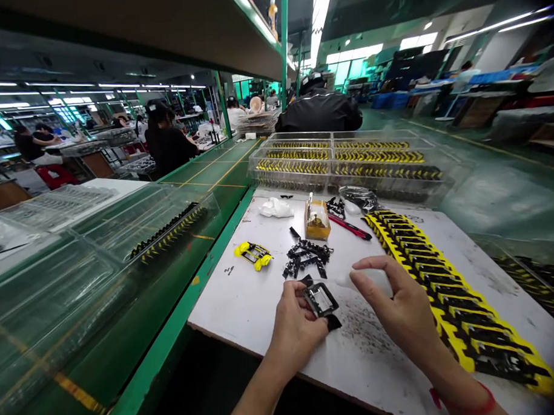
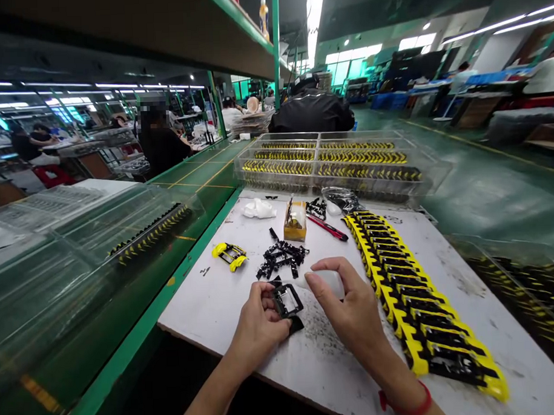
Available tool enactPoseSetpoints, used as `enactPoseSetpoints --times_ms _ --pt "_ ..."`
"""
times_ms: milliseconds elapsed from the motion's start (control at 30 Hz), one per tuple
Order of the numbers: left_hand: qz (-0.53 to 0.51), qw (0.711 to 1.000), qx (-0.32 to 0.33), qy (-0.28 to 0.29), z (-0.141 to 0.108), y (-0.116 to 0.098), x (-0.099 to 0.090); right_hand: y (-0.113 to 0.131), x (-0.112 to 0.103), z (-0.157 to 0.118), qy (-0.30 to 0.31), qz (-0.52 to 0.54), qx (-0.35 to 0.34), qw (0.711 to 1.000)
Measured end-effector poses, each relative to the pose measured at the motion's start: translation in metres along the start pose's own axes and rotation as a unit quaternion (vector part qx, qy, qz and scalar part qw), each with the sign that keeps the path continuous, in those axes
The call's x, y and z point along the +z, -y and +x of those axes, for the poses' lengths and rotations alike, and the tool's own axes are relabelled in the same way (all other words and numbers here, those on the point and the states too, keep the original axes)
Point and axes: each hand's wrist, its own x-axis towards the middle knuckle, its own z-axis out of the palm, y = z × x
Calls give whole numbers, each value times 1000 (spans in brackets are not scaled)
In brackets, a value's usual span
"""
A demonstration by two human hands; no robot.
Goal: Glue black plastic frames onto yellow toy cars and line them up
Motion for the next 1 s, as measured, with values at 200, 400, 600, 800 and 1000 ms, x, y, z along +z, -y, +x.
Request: enactPoseSetpoints --times_ms 200,400,600,800,1000 --pt "16 1000 9 -13 -1 2 1 2 2 -9 33 -23 -60 997" --pt "18 1000 12 -19 -2 1 1 4 6 -10 49 -24 -68 996" --pt "22 1000 14 -14 -2 -1 -1 12 8 -14 69 -36 -3 997" --pt "31 999 10 -12 -2 -2 -2 18 8 -13 86 -36 22 995" --pt "28 999 24 -11 -2 1 -3 17 8 -12 84 -46 17 995"
